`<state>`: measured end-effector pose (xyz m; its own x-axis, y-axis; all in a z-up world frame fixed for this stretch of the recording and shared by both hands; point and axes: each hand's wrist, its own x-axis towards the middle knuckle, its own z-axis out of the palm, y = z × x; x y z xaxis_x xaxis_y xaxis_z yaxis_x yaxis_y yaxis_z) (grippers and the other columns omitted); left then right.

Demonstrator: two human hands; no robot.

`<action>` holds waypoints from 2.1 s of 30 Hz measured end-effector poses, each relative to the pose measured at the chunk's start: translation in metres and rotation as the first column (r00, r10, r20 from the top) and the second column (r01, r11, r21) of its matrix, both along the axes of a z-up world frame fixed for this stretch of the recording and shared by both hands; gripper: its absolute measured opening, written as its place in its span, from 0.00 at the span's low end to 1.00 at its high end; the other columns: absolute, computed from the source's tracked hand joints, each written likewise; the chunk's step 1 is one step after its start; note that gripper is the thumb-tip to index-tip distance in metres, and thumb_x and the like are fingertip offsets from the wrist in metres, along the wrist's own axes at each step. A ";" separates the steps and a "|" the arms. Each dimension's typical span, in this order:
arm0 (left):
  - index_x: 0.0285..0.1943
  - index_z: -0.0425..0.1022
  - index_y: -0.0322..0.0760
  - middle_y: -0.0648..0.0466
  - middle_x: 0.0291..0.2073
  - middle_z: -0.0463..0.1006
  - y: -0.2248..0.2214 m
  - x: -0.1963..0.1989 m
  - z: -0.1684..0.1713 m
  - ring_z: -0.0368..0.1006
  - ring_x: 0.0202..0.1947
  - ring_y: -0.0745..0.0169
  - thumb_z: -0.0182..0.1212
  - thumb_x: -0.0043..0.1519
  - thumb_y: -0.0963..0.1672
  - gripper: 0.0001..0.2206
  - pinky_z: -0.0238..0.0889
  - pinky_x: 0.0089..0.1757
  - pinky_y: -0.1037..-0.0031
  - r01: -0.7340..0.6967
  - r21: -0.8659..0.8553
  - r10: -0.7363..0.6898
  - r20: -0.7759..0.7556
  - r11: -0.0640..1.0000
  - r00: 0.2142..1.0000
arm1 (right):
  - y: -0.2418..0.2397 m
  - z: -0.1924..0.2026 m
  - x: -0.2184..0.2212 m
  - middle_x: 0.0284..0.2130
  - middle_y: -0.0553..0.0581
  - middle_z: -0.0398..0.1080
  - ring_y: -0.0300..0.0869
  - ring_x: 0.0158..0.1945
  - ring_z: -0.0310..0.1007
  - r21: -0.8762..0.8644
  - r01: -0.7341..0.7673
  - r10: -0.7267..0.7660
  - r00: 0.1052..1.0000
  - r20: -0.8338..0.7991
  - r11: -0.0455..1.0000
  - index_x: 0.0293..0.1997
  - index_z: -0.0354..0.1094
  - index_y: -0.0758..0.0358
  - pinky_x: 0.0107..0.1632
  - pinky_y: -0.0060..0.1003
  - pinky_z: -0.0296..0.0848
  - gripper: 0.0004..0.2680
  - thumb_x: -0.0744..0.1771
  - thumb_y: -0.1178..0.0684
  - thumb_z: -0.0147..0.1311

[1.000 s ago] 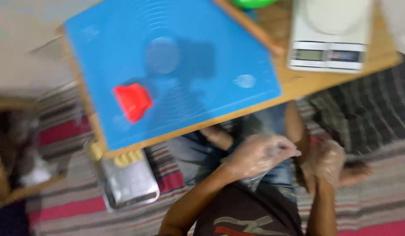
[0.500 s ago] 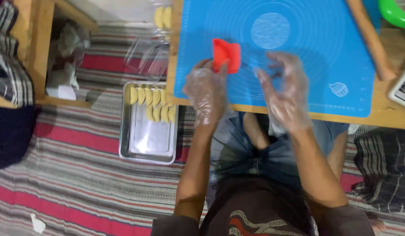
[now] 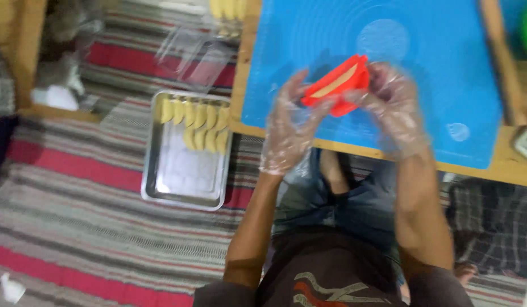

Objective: Rolling out dough, adding filling, and using a mold to shape pastries on a silicone mat.

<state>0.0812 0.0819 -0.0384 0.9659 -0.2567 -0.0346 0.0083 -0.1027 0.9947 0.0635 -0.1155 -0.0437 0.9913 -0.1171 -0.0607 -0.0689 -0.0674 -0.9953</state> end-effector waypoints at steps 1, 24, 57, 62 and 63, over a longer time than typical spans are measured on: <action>0.68 0.66 0.32 0.41 0.59 0.76 -0.002 0.001 -0.013 0.74 0.60 0.49 0.63 0.64 0.50 0.26 0.69 0.58 0.63 -0.049 -0.130 0.065 0.117 0.990 0.991 | 0.008 0.001 -0.006 0.48 0.57 0.73 0.40 0.50 0.75 0.122 0.060 -0.070 0.995 0.076 0.991 0.55 0.67 0.65 0.54 0.36 0.77 0.18 0.62 0.61 0.67; 0.35 0.69 0.41 0.49 0.24 0.79 -0.005 0.006 -0.018 0.79 0.27 0.62 0.29 0.75 0.51 0.23 0.74 0.33 0.76 -0.299 -0.622 0.510 0.189 0.723 0.839 | 0.092 0.033 -0.047 0.46 0.73 0.75 0.58 0.48 0.79 0.119 0.053 -0.099 0.896 0.434 0.992 0.52 0.70 0.76 0.50 0.59 0.81 0.17 0.60 0.65 0.69; 0.52 0.79 0.28 0.44 0.43 0.84 0.054 -0.011 0.036 0.83 0.47 0.49 0.46 0.70 0.41 0.14 0.74 0.52 0.70 -0.079 -0.122 0.091 0.102 0.989 0.991 | 0.072 0.042 -0.055 0.46 0.72 0.77 0.60 0.50 0.80 -0.286 0.191 0.024 0.794 0.608 0.939 0.53 0.73 0.79 0.53 0.54 0.79 0.19 0.61 0.55 0.69; 0.58 0.78 0.30 0.42 0.57 0.79 0.063 -0.031 -0.007 0.78 0.53 0.59 0.77 0.53 0.41 0.23 0.70 0.55 0.74 -0.059 -0.379 0.080 0.040 0.924 0.996 | 0.096 0.074 -0.050 0.34 0.73 0.74 0.50 0.34 0.77 -0.032 0.105 -0.098 0.980 0.171 0.994 0.62 0.62 0.77 0.36 0.44 0.82 0.24 0.61 0.62 0.68; 0.58 0.78 0.30 0.42 0.57 0.79 0.064 -0.031 -0.006 0.78 0.53 0.59 0.77 0.53 0.41 0.23 0.70 0.55 0.74 -0.059 -0.376 0.079 0.038 0.925 0.996 | 0.101 0.070 -0.044 0.34 0.73 0.74 0.50 0.34 0.77 -0.029 0.106 -0.100 0.981 0.168 0.994 0.62 0.62 0.77 0.36 0.44 0.82 0.24 0.61 0.62 0.68</action>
<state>0.0497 0.1459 -0.0444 0.9795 -0.1743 0.1010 -0.0499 0.2758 0.9599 0.0199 -0.0145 0.0267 0.9696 -0.2183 0.1105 0.0889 -0.1061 -0.9904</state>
